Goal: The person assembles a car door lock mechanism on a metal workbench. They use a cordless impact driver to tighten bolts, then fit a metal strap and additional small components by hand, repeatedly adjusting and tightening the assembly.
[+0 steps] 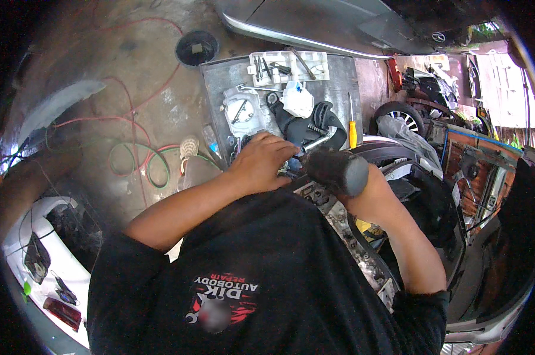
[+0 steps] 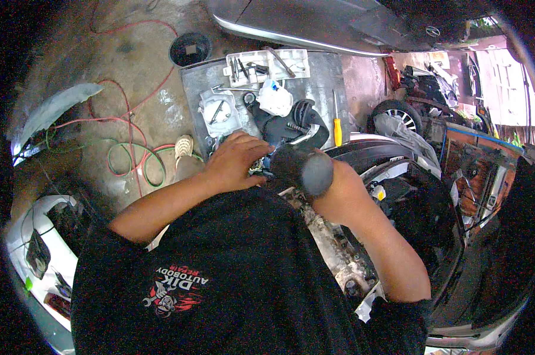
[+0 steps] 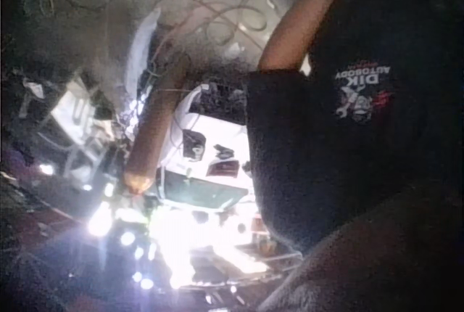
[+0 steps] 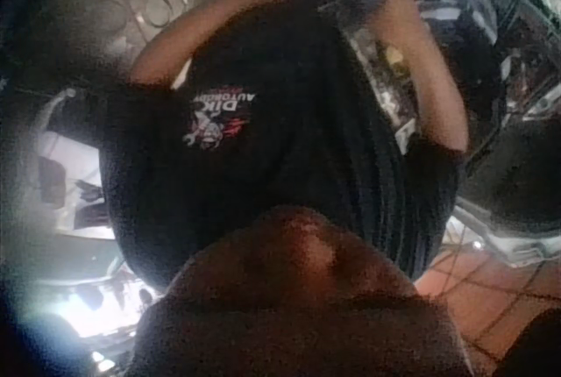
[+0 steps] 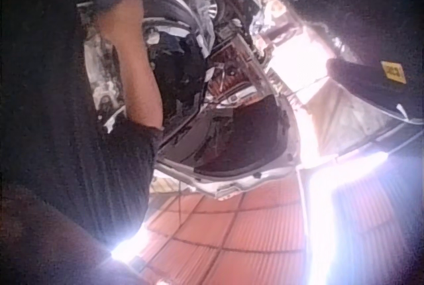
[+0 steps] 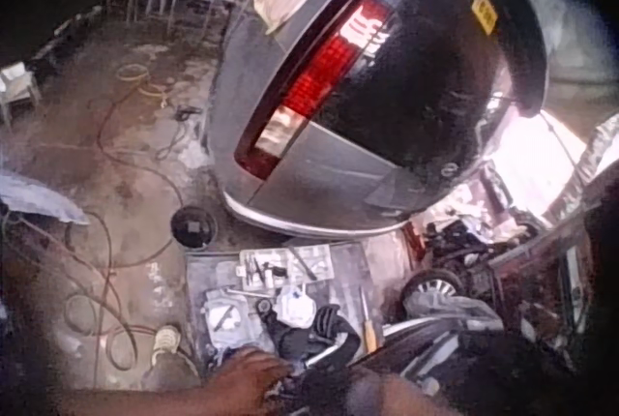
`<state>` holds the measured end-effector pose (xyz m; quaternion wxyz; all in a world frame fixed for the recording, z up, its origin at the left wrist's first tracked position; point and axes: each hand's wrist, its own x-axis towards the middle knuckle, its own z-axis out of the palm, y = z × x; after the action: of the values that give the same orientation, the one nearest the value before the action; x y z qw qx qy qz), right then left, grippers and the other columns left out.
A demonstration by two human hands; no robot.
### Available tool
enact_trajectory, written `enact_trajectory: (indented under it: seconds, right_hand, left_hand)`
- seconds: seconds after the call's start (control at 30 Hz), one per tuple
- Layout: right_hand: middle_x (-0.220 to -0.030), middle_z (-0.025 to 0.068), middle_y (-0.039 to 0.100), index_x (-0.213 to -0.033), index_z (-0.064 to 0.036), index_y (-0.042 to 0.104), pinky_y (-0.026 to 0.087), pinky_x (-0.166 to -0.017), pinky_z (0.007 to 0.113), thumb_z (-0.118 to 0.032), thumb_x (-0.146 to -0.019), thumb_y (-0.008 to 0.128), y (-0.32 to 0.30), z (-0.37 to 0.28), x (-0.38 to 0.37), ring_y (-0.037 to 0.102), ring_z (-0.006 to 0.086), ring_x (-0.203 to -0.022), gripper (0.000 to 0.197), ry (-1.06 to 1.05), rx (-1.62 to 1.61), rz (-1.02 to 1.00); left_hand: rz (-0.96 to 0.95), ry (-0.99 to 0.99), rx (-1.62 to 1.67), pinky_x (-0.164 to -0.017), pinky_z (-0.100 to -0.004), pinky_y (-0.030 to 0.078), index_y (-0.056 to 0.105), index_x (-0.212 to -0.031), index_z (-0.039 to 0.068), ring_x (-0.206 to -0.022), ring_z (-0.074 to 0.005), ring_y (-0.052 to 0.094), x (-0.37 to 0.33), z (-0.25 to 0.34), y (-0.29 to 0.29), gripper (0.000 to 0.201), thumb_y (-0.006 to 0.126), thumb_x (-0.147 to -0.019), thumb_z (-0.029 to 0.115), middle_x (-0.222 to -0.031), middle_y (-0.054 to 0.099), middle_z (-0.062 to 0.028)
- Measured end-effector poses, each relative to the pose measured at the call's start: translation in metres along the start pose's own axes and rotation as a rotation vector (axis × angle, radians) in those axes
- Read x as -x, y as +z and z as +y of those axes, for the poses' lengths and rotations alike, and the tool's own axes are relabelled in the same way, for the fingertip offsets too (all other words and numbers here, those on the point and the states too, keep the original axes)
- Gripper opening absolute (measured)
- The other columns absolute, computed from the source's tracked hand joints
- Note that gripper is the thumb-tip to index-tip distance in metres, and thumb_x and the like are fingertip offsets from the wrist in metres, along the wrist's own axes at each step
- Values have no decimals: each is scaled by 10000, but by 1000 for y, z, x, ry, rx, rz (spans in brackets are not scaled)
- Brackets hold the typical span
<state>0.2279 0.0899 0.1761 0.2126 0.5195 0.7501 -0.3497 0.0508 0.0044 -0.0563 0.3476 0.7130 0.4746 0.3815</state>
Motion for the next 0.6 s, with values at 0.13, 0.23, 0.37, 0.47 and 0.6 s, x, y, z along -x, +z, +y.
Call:
enact_trajectory:
  seconds: [0.13,0.23,0.37,0.47,0.6]
  right_hand:
    - [-1217,192,779,-1284,-36,717,575,-1023,423,-13,-820,825,-1,-2,1,752,361,-1144,477,-10,20,32]
    - [-1230,185,776,-1293,-37,712,575,-1031,420,-21,-815,836,0,9,1,749,348,-1158,494,-50,61,4]
    - [-1228,194,772,-1326,-54,688,578,-1016,430,-24,-830,803,3,12,6,739,365,-1169,510,-28,-7,39]
    - [-1198,211,772,-1389,-83,641,591,-974,453,-34,-861,744,9,30,6,732,417,-1158,541,-135,-26,71]
    - [-1198,206,777,-1373,-72,663,590,-989,443,-31,-850,757,22,48,11,741,414,-1137,533,-168,-102,124]
  left_hand:
    - [16,16,-11,-1160,-480,443,693,-1384,68,-1294,-326,647,-1,-1,0,732,935,-745,330,-1357,718,-119]
    - [38,31,4,-1144,-486,455,691,-1372,75,-1274,-340,654,-1,-1,0,733,945,-730,324,-1337,721,-131]
    - [6,-55,30,-1112,-496,475,687,-1332,98,-1231,-363,663,-6,7,-8,701,952,-721,318,-1278,727,-144]
    - [1,-108,9,-1093,-492,484,683,-1294,113,-1207,-375,666,-6,10,-9,664,950,-721,315,-1223,729,-147]
    - [-32,-94,11,-1063,-494,505,694,-1269,117,-1185,-381,677,-9,13,-13,603,929,-748,309,-1188,733,-150]
